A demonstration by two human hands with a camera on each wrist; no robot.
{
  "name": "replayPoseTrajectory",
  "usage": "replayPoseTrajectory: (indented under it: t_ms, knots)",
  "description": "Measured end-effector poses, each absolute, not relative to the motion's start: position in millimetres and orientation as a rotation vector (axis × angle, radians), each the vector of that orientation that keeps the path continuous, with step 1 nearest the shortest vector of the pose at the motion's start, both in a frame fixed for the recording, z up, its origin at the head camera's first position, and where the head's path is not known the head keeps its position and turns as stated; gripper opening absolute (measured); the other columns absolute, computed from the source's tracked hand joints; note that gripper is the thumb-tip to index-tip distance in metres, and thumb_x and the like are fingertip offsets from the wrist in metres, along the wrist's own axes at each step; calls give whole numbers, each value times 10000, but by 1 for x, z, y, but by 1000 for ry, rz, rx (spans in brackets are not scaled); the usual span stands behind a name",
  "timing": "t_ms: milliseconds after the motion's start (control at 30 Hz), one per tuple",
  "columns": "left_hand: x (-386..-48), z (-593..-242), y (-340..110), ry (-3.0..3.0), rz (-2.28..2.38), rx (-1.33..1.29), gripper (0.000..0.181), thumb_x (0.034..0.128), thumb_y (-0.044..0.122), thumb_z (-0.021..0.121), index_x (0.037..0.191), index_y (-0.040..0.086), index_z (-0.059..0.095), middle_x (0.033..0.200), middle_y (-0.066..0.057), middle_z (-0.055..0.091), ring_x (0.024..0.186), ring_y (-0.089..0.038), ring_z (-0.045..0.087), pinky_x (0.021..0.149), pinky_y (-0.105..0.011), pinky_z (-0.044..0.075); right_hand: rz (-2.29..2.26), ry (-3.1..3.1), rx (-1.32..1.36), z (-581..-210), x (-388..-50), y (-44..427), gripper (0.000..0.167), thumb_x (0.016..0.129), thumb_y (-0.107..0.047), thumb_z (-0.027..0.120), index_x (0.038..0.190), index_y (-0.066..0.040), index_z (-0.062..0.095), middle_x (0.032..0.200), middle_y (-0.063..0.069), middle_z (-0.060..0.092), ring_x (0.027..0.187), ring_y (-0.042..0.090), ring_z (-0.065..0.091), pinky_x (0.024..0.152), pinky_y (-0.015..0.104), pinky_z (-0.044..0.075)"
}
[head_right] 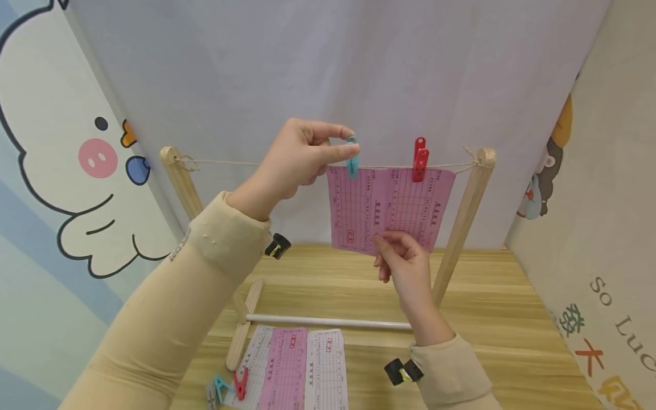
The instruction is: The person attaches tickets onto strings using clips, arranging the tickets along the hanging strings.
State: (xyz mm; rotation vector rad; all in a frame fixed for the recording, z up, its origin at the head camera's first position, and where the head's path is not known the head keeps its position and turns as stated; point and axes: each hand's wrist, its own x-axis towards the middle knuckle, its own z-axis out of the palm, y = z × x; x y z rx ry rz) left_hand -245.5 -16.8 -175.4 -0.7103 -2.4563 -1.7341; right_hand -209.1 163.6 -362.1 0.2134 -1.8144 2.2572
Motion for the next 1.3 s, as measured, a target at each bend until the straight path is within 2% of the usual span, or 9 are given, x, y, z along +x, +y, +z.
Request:
replayPoseTrajectory:
  t_ms: [200,467,933,1300]
  knots:
    - [-245,-175,-18,-2530,-1689,-691,318,906,189,737,1197,68,705,481,59,329,416,-69,208,427,-231,219,2228,-1872,207,-362,-209,163,126,983,-96,610,917,-191,658,600,-60,590,437,54,473,449,175,412]
    - [-245,-172,-20,-2656,-1604,-643,394,884,225,764,1249,104,679,491,45,333,407,-87,222,425,-243,239,2224,-1855,210,-362,-208,162,190,976,-44,602,901,-205,669,591,-60,591,433,45,470,433,169,402]
    - [-242,-169,-23,-2685,-1573,-646,427,886,242,762,1283,126,656,507,44,371,397,-93,255,428,-244,267,2237,-1859,202,-363,-204,162,123,983,-83,605,928,-182,654,601,-60,598,442,48,469,440,171,405]
    - [-239,-171,-32,-2676,-1595,-656,454,878,237,770,1299,125,641,521,42,338,416,-101,246,438,-247,266,2218,-1907,130,-369,-193,167,42,986,-138,617,986,-154,656,601,-54,591,447,60,462,447,187,407]
